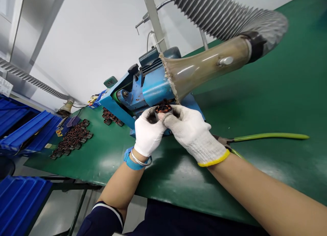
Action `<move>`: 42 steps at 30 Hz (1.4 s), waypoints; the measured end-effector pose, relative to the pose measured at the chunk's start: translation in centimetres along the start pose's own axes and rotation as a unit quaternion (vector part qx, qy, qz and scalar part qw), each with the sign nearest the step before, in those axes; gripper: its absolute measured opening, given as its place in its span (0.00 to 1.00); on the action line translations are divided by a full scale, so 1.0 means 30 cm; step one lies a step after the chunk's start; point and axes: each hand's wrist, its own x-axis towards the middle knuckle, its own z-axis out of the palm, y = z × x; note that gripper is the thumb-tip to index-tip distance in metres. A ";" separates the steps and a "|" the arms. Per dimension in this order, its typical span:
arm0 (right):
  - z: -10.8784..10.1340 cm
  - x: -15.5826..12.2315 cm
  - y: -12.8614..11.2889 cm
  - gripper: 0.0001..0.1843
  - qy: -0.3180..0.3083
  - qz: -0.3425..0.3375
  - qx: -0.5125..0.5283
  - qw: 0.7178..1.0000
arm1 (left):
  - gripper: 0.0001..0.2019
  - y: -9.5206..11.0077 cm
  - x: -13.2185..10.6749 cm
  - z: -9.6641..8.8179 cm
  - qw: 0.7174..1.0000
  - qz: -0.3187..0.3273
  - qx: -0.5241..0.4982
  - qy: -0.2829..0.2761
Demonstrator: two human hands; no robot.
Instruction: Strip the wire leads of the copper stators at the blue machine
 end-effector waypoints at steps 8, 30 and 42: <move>-0.018 -0.068 -0.002 0.25 -0.009 0.031 -0.021 0.999 | 0.19 -0.111 -0.078 -0.019 0.997 0.074 -0.014 0.003; -0.021 -0.096 0.068 0.20 0.028 -0.001 -0.003 1.000 | 0.25 -0.164 -0.115 -0.093 0.988 0.132 0.007 -0.078; -0.047 -0.069 0.063 0.22 0.063 -0.015 -0.014 0.998 | 0.33 -0.175 -0.099 -0.041 0.998 0.027 -0.060 -0.021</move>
